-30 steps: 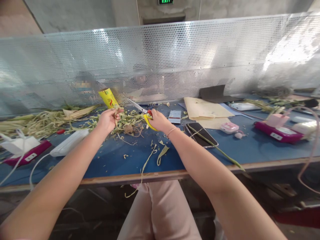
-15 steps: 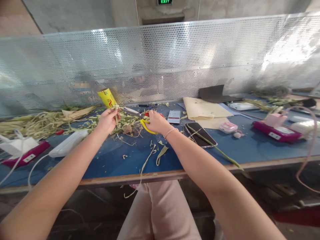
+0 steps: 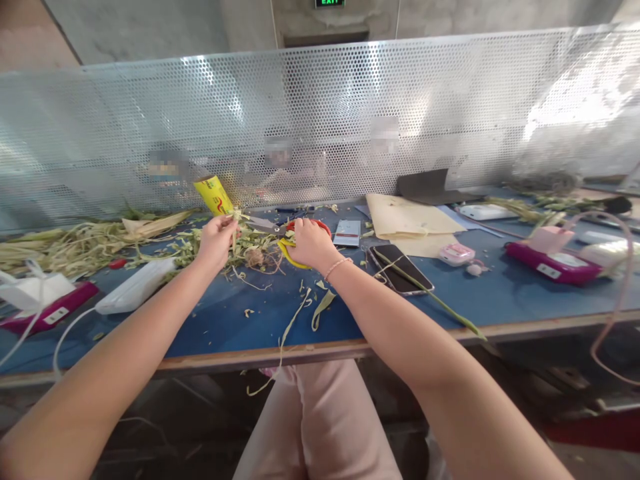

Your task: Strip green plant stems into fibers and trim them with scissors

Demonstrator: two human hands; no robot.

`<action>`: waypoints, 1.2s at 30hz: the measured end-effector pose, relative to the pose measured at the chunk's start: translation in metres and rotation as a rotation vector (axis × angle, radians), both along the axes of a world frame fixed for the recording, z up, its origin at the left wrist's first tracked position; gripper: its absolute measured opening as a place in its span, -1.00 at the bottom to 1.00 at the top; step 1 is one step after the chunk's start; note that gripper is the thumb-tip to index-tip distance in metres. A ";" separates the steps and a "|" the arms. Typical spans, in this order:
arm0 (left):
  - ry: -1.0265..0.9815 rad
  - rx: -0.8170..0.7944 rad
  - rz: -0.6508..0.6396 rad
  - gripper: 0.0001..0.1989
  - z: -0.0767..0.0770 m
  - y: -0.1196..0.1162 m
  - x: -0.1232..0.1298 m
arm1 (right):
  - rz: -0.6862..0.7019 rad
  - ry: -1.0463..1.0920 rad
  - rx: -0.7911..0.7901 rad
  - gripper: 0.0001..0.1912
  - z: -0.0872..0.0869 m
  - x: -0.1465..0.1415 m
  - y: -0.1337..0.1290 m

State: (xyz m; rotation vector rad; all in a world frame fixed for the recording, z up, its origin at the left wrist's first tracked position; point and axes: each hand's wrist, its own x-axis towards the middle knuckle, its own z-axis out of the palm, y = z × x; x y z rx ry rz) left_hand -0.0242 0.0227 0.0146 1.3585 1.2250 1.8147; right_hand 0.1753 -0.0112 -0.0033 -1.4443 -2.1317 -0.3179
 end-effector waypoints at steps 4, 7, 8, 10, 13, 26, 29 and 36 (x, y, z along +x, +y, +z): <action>0.110 0.045 0.041 -0.82 -0.003 0.003 -0.001 | -0.027 0.006 0.016 -0.64 0.000 -0.003 -0.003; 0.144 0.091 0.036 -0.83 -0.005 0.004 -0.002 | -0.050 0.018 0.026 -0.65 0.001 -0.004 -0.004; 0.151 0.108 0.034 -0.84 -0.005 0.005 -0.003 | -0.057 0.022 0.026 -0.66 0.001 -0.003 -0.004; 0.167 0.139 0.043 -0.85 -0.006 0.006 -0.004 | -0.068 0.025 0.025 -0.66 0.002 -0.003 -0.005; 0.180 0.158 0.063 -0.87 -0.007 0.007 -0.005 | -0.067 0.020 0.018 -0.65 0.003 -0.003 -0.005; 0.311 0.222 0.085 -0.86 -0.008 0.008 -0.007 | -0.079 0.010 0.044 -0.65 0.007 -0.002 -0.008; 0.392 0.221 0.105 -0.87 -0.009 0.008 -0.007 | -0.067 0.001 0.049 -0.66 0.008 -0.003 -0.008; 0.455 0.178 0.105 -0.88 -0.006 0.000 -0.003 | -0.056 0.013 -0.002 -0.65 0.010 -0.006 -0.011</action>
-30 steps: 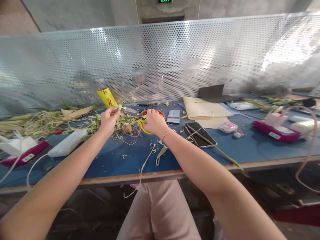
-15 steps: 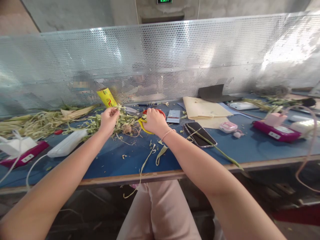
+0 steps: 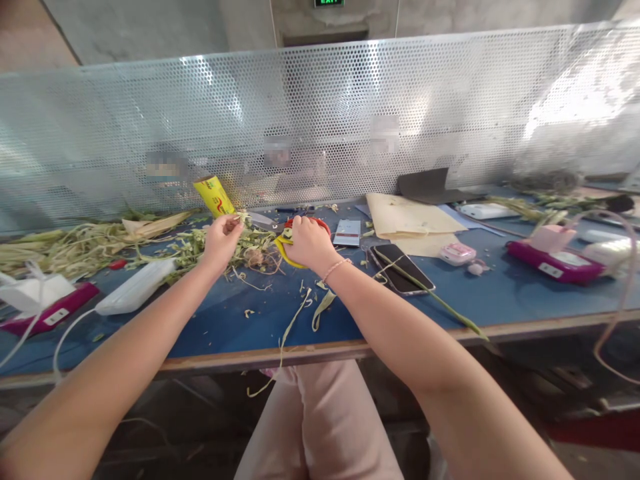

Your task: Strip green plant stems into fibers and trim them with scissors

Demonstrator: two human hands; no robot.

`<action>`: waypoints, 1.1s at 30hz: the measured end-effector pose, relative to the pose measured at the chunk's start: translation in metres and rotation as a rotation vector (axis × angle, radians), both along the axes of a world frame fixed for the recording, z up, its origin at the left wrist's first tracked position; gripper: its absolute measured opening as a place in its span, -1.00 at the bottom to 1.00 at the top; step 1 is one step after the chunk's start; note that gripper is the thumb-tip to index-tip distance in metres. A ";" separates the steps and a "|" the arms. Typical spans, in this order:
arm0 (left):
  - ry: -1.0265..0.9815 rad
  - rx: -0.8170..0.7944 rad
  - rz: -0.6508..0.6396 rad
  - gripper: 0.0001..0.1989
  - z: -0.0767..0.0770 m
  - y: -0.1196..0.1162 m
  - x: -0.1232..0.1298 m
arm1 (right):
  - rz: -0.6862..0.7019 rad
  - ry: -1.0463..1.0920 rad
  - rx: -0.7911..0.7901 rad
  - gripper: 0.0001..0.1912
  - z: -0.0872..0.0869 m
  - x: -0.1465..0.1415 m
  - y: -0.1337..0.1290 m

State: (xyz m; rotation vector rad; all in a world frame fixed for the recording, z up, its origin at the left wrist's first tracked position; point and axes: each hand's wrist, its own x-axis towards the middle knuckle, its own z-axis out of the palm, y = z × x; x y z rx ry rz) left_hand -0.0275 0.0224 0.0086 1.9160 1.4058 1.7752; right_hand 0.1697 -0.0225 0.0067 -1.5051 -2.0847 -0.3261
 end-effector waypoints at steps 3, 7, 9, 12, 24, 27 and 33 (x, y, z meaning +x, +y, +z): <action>-0.020 -0.019 -0.016 -0.86 -0.001 0.000 0.000 | 0.005 -0.001 -0.008 -0.65 0.002 0.000 -0.003; -0.050 -0.028 -0.038 -0.84 -0.003 0.003 -0.001 | 0.002 -0.018 -0.003 -0.67 0.004 0.000 -0.004; -0.069 -0.033 -0.047 -0.84 -0.005 0.005 -0.001 | 0.005 -0.024 0.004 -0.69 0.004 0.001 -0.003; -0.115 -0.043 -0.058 -0.83 -0.006 0.006 -0.002 | 0.021 -0.029 0.000 -0.73 0.004 0.001 -0.002; -0.473 -0.155 -0.127 -0.81 0.001 0.002 0.003 | -0.017 0.088 -0.132 -0.74 -0.006 0.007 0.015; -0.512 -0.187 -0.141 -0.80 0.004 0.000 0.002 | 0.012 0.105 -0.145 -0.71 -0.009 0.014 0.024; -0.565 -0.160 -0.249 -0.77 0.006 -0.002 0.003 | 0.031 0.057 -0.122 -0.69 -0.015 0.022 0.033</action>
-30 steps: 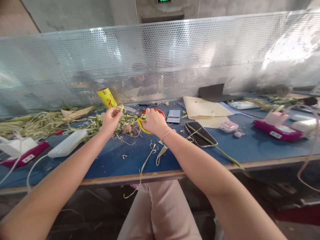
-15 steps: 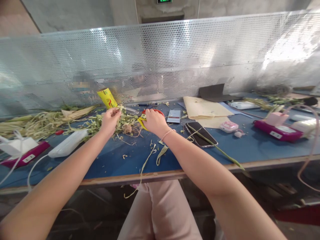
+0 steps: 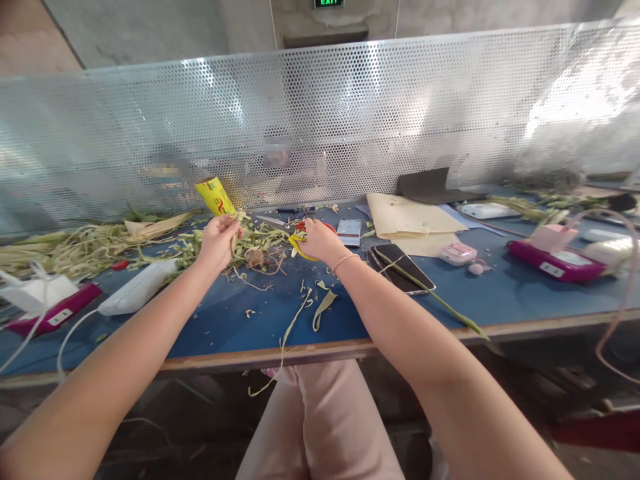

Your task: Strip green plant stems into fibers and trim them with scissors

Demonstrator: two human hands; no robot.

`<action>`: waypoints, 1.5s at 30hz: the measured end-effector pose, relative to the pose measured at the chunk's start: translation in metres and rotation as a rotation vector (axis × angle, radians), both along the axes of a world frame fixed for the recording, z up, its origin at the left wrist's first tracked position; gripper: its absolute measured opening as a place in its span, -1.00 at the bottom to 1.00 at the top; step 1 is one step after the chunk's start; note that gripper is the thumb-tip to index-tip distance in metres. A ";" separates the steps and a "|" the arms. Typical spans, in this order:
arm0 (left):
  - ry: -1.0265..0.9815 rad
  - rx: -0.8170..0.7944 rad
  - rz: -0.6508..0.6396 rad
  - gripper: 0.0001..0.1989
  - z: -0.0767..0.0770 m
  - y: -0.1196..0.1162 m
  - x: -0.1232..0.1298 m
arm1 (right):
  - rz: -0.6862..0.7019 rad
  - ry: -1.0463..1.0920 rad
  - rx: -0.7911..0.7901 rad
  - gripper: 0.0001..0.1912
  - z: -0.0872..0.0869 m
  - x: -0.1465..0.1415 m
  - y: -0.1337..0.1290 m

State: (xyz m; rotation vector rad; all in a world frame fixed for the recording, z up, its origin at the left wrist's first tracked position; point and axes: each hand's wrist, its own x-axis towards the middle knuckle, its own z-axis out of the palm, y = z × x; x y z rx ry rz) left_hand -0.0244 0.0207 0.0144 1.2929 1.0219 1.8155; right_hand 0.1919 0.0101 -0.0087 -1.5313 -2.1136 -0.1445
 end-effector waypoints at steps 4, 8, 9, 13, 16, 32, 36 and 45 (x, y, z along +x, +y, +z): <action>-0.006 -0.011 -0.014 -0.74 0.000 -0.002 0.001 | 0.012 -0.012 -0.013 -0.69 -0.003 0.000 0.001; -0.012 -0.020 -0.059 -0.73 0.001 -0.002 0.000 | 0.026 -0.022 -0.029 -0.71 -0.002 -0.001 -0.002; -0.020 -0.024 -0.075 -0.73 0.001 -0.002 -0.001 | 0.029 -0.021 -0.033 -0.71 -0.002 -0.001 -0.002; -0.043 -0.024 -0.136 -0.74 0.000 0.000 -0.002 | 0.024 -0.022 -0.038 -0.73 -0.002 0.000 -0.001; -0.094 -0.034 -0.168 -0.75 0.001 0.000 -0.002 | 0.019 -0.036 -0.032 -0.75 -0.004 0.000 0.001; -0.151 -0.059 -0.240 -0.74 0.007 0.000 -0.007 | 0.029 -0.052 -0.062 -0.70 -0.005 -0.001 0.001; -0.155 -0.061 -0.233 -0.75 0.007 -0.001 -0.005 | 0.023 -0.019 -0.016 -0.73 -0.006 0.000 0.003; -0.153 -0.044 -0.193 -0.66 0.006 -0.002 -0.005 | 0.005 0.054 0.034 -0.73 -0.003 -0.002 0.001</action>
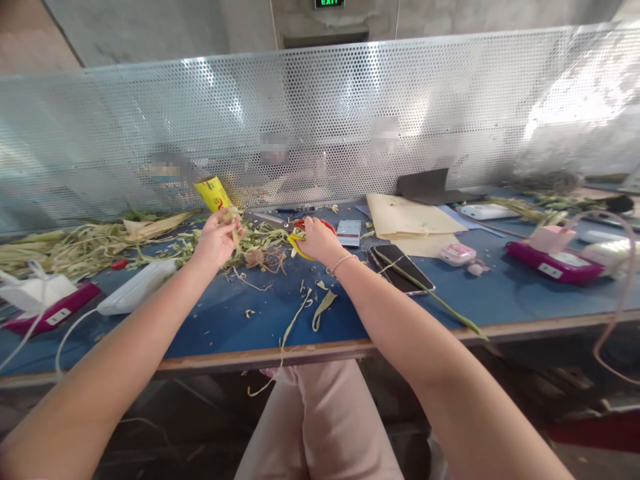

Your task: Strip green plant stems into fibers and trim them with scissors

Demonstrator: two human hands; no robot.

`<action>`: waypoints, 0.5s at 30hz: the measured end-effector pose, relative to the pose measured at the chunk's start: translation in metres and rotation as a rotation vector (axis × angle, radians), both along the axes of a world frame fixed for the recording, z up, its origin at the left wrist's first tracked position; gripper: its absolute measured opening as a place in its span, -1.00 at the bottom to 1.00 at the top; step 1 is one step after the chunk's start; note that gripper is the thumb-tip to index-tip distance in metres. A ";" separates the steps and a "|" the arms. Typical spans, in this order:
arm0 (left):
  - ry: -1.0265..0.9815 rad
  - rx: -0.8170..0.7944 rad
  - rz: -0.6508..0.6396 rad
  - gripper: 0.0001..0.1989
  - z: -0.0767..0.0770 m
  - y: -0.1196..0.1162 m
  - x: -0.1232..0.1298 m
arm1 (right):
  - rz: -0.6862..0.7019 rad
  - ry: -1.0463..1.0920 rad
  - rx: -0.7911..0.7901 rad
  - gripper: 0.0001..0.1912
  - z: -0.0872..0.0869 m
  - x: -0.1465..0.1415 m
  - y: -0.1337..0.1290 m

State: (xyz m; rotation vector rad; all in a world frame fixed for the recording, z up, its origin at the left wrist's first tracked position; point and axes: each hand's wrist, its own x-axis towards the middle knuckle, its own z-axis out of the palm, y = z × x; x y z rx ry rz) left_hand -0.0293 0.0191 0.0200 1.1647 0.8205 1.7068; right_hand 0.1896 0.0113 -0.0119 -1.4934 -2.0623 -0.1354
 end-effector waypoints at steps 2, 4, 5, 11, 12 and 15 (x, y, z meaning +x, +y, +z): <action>0.025 0.018 0.007 -0.62 -0.001 0.001 -0.002 | 0.000 0.008 0.009 -0.73 0.001 0.000 -0.001; 0.045 0.031 0.012 -0.62 -0.002 0.002 -0.002 | 0.001 0.013 0.016 -0.74 0.001 0.000 -0.001; 0.047 0.035 0.013 -0.62 -0.002 0.002 -0.002 | 0.000 0.014 0.018 -0.74 0.001 0.000 -0.001; -0.032 0.025 0.031 -0.64 -0.001 0.002 0.000 | 0.020 0.032 0.007 -0.73 0.002 0.000 -0.001; -0.039 0.022 0.028 -0.65 -0.001 0.002 0.001 | 0.022 0.037 0.008 -0.73 0.002 0.000 -0.001; -0.043 0.020 0.017 -0.68 0.000 0.001 0.001 | 0.019 0.047 0.009 -0.74 0.003 0.000 -0.003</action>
